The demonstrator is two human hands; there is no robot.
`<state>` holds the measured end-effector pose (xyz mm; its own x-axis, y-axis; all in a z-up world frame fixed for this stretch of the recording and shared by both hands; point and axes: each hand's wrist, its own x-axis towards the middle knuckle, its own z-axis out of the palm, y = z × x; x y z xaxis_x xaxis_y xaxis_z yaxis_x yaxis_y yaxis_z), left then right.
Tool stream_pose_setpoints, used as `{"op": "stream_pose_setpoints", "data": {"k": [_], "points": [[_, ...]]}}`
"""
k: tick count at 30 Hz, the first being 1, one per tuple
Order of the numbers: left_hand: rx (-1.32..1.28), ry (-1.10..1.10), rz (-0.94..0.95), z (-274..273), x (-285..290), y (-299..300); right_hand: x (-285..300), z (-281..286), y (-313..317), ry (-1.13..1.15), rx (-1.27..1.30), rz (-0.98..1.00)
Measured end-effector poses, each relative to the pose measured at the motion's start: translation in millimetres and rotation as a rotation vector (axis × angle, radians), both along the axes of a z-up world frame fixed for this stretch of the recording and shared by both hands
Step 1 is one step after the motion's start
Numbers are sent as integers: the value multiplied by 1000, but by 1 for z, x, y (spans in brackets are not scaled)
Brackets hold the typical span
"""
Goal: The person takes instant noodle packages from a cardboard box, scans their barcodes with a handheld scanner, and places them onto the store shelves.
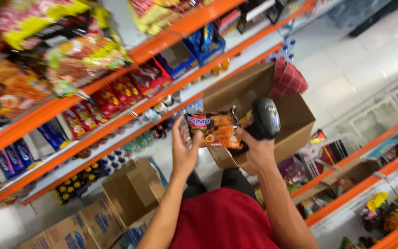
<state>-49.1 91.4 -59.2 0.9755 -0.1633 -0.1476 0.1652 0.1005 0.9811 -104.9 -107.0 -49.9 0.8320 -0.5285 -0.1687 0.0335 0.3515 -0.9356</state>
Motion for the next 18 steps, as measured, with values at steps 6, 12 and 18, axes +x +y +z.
{"op": "stream_pose_setpoints", "data": {"k": [6,12,18], "points": [[-30,-104,-232,8,-30,34,-12,33,94,188,-307,88],[-478,134,-88,-2,-15,84,-5,45,141,34,40,214],[-759,156,3,7,0,150,8,68,149,91,-472,183]]}}
